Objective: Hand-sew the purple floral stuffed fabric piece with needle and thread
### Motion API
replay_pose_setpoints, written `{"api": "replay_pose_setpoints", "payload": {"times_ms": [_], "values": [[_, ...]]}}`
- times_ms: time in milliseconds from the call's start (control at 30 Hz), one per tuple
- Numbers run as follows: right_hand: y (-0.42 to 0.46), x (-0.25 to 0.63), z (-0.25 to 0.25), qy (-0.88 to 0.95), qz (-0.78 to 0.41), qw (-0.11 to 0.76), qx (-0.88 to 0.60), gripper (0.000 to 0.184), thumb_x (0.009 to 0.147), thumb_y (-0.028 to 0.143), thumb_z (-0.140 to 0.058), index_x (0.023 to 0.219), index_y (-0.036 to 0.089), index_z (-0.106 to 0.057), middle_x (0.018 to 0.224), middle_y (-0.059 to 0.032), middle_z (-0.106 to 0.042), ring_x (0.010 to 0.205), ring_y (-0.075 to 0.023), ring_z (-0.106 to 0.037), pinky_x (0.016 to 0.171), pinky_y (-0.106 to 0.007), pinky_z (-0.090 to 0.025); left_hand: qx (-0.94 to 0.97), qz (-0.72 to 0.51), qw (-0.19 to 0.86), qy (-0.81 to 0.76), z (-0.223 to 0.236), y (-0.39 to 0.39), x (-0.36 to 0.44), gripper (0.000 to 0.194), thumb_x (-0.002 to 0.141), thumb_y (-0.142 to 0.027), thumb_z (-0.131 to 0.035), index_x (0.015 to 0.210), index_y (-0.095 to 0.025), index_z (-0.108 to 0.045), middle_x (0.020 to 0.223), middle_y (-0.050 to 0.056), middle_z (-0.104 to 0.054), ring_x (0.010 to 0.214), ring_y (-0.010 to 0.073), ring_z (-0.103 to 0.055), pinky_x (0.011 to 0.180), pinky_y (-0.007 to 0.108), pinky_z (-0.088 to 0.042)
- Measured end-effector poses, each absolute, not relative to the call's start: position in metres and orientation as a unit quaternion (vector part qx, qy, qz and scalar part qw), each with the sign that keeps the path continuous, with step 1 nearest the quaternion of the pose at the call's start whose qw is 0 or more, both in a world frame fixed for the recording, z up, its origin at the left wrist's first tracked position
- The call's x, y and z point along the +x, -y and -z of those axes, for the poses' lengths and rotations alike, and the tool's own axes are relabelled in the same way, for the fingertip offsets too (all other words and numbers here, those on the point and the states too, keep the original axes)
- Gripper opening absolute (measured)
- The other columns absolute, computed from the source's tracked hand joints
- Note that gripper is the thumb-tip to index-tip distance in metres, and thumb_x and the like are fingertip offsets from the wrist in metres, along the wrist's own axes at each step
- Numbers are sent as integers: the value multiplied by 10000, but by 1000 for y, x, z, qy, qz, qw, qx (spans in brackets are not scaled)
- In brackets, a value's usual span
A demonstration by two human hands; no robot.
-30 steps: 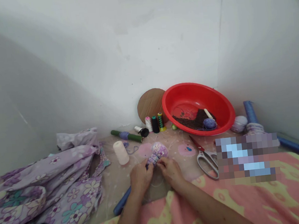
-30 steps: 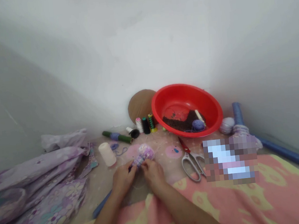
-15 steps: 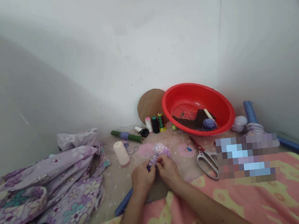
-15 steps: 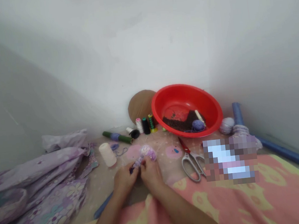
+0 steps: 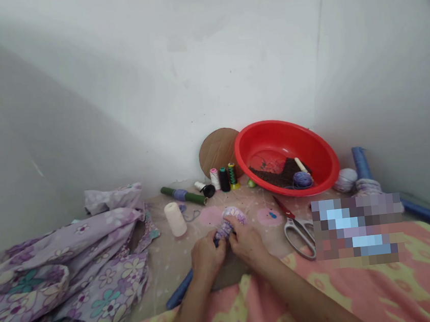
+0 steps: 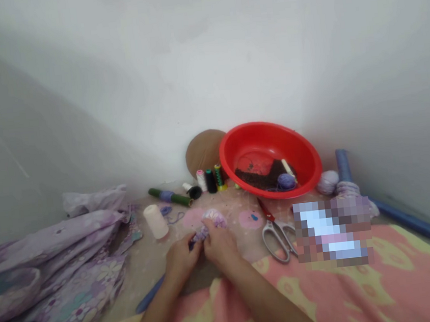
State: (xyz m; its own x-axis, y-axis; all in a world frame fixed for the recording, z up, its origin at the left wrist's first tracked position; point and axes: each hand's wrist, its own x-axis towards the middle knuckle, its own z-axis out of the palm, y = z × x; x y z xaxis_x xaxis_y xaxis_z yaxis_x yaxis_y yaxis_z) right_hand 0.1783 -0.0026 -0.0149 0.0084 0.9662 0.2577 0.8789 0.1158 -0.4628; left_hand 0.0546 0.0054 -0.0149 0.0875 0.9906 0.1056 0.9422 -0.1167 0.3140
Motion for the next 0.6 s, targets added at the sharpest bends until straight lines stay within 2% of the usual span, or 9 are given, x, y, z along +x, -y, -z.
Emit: {"api": "replay_pose_setpoints", "payload": {"times_ms": [67,167,367,500,600], "values": [[0,179,15,707,-57,233,-665,392,756,230,-371,1144,259,-419,754,-59,-619,703,-188,-570,601,-267,-346,735,-147,75,-658,17,-6,54,382,761,-417,-348,1062,-258,-522,942,69,-617,882,206,-552,701,265,-379],[-3,180,14,712,-27,189,-676,300,786,268,-336,1021,226,-519,721,-85,-625,674,-209,-577,576,-279,-355,738,-152,64,-654,20,-7,53,370,762,-405,-346,1053,-265,-526,939,60,-621,874,212,-555,694,273,-383],[2,189,6,715,-26,184,-673,259,765,257,-361,843,193,-599,734,-99,-636,698,-208,-575,578,-271,-355,734,-163,84,-654,19,-9,52,374,771,-417,-330,1043,-265,-537,938,47,-622,872,180,-553,682,235,-372],[7,192,6,752,-82,178,-630,229,696,198,-411,724,208,-639,723,-69,-649,678,-183,-572,547,-240,-337,721,-169,96,-666,14,-8,54,495,767,-538,-247,1000,-244,-570,908,59,-626,867,179,-550,676,226,-369],[12,190,7,788,-108,177,-579,250,657,162,-423,726,220,-656,721,-49,-656,662,-161,-566,546,-226,-328,706,-147,92,-687,12,-8,56,583,707,-635,-247,929,-232,-605,863,72,-629,829,204,-556,644,242,-375]]}}
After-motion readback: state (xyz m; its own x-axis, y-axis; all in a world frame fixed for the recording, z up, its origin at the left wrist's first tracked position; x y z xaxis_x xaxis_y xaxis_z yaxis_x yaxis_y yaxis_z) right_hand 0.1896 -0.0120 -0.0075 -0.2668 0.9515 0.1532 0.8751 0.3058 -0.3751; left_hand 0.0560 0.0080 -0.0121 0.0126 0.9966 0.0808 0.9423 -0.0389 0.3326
